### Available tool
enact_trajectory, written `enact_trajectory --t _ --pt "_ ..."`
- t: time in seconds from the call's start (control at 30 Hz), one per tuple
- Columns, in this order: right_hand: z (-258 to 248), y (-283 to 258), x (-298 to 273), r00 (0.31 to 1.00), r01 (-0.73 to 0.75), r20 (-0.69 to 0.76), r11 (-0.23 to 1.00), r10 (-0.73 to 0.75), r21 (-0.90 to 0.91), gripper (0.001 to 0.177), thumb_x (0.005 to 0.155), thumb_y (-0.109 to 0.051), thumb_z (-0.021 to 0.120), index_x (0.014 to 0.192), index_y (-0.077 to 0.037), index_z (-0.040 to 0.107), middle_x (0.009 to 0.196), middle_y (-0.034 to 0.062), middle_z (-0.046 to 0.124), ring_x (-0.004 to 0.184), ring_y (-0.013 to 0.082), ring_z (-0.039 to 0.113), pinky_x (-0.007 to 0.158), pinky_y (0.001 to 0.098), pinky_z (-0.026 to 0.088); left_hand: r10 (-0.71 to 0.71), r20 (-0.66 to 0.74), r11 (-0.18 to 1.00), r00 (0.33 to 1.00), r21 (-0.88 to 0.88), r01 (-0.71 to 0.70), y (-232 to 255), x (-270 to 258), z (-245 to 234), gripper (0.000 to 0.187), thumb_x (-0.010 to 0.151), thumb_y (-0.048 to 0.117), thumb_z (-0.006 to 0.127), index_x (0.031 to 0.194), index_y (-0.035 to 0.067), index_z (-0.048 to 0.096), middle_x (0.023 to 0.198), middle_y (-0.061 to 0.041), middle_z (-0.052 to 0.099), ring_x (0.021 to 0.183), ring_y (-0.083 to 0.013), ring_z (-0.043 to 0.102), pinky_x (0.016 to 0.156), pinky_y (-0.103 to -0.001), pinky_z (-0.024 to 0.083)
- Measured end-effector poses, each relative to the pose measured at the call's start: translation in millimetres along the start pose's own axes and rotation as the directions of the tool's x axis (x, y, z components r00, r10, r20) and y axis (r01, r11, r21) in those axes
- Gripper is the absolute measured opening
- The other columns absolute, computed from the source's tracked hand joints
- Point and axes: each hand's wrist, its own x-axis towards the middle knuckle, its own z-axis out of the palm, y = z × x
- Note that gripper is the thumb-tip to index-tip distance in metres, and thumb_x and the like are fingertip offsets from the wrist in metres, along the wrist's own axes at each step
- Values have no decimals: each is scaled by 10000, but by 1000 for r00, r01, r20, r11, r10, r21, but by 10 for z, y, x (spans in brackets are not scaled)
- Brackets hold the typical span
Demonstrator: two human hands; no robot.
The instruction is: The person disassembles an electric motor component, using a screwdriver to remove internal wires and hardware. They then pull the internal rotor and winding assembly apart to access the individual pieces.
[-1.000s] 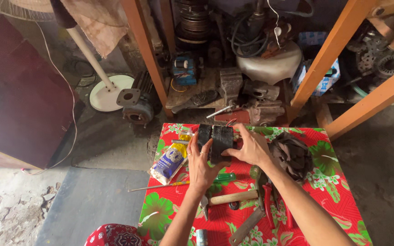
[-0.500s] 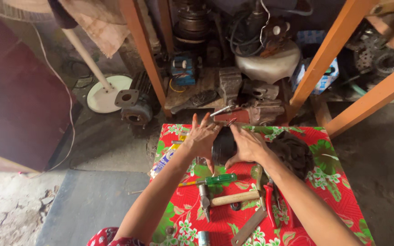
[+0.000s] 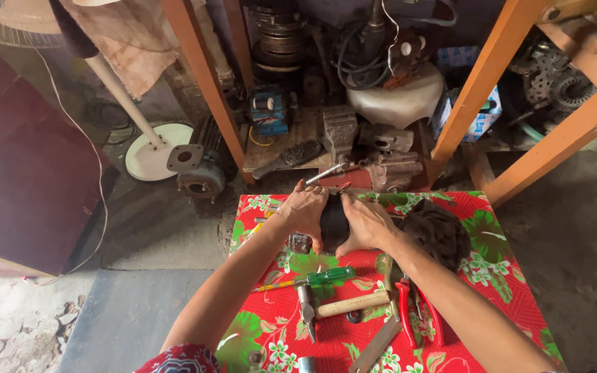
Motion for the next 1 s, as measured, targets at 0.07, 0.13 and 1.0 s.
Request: enact_trajectory --t 0.07,0.13,1.0 --pt "9 8 4 1000 -10 14 1000 10 -3 1089 455 -474 973 1215 86 431 1001 268 706 941 415 724 830 445 591 1 31 999 1000 37 -2 45 3 -36 1300 293 546 973 1352 -62 526 1442 -191 542 1443 -314 426 1256 -593 209" --pt "48 14 -9 999 30 -35 1000 -30 3 1085 453 -460 983 1205 91 428 997 277 694 927 432 710 810 458 585 6 51 998 999 69 -10 84 -13 -90 1384 273 585 991 1365 -91 474 1460 -218 495 1456 -342 366 1224 -607 197" --pt "76 47 41 999 13 -44 1000 -14 -26 1037 456 -519 984 1138 65 465 922 255 704 879 413 720 763 453 590 96 -11 993 995 -67 -96 -49 159 -120 970 229 483 999 972 -50 676 1008 -216 726 1034 -349 694 997 -395 497"
